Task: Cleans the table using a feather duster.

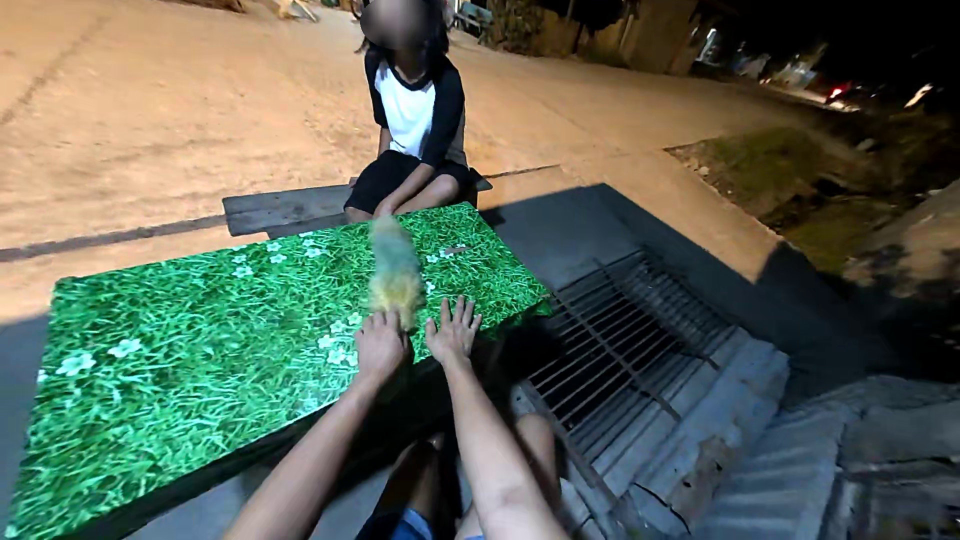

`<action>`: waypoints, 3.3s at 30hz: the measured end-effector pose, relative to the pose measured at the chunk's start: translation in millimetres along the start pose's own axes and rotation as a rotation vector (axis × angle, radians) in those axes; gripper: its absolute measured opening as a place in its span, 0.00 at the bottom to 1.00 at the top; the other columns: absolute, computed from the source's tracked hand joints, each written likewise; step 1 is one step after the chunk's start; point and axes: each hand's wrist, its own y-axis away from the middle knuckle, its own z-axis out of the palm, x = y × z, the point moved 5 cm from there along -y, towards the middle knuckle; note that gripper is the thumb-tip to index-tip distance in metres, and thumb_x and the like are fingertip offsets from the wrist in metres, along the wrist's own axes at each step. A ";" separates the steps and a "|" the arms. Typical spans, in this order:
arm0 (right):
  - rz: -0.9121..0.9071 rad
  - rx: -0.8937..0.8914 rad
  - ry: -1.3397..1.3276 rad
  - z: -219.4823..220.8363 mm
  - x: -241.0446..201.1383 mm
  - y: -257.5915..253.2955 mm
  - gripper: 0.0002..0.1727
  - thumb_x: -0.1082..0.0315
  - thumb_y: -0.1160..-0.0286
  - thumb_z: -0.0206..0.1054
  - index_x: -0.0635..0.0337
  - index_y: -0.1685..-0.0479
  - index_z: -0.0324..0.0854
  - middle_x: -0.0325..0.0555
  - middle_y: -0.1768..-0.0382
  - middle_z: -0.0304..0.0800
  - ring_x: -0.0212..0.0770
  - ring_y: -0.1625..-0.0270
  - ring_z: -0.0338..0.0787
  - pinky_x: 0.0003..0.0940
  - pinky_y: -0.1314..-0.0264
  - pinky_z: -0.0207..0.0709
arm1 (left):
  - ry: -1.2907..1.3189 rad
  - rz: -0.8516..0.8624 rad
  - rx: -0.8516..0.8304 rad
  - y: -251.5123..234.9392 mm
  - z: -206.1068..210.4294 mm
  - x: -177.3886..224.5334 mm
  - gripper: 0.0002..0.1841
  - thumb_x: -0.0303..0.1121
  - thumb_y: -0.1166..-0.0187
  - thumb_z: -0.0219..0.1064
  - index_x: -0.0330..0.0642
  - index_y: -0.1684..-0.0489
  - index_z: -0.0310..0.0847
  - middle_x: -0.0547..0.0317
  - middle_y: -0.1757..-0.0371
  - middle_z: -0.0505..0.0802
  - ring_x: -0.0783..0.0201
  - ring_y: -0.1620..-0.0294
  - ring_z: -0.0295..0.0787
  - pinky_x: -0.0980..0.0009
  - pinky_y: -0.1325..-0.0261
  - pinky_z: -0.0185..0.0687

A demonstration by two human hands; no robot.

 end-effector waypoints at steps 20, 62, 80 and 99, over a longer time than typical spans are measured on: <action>-0.076 0.226 0.033 7.9 1.4 3.4 0.37 0.42 0.12 0.50 0.47 0.07 0.61 0.54 0.04 0.48 0.62 0.03 0.41 0.68 0.06 0.27 | 0.249 -0.801 0.158 96.0 -161.6 -167.5 0.29 0.27 0.11 0.56 0.27 0.12 0.54 0.23 0.12 0.61 0.28 0.13 0.63 0.40 0.16 0.64; -0.099 0.206 0.051 4.2 2.0 7.7 0.35 0.43 0.11 0.50 0.49 0.09 0.65 0.57 0.05 0.49 0.63 0.03 0.42 0.68 0.06 0.29 | -0.244 0.182 0.107 29.7 -57.5 -147.5 0.18 0.35 0.16 0.66 0.53 0.28 0.83 0.43 0.36 0.90 0.39 0.38 0.89 0.38 0.39 0.84; -0.068 0.156 0.077 2.4 1.7 9.3 0.36 0.42 0.10 0.48 0.46 0.06 0.59 0.55 0.03 0.43 0.60 0.02 0.38 0.66 0.05 0.25 | -0.090 0.183 0.016 -50.2 -32.4 -42.2 0.19 0.33 0.15 0.62 0.52 0.27 0.82 0.42 0.34 0.90 0.36 0.36 0.88 0.34 0.38 0.81; 0.015 0.049 0.270 2.1 -6.4 6.4 0.35 0.57 0.18 0.56 0.60 0.11 0.65 0.56 0.09 0.60 0.56 0.03 0.47 0.62 0.04 0.25 | -0.088 0.573 -0.335 -113.4 16.9 119.7 0.19 0.46 0.12 0.61 0.49 0.30 0.82 0.43 0.43 0.92 0.39 0.37 0.89 0.32 0.37 0.80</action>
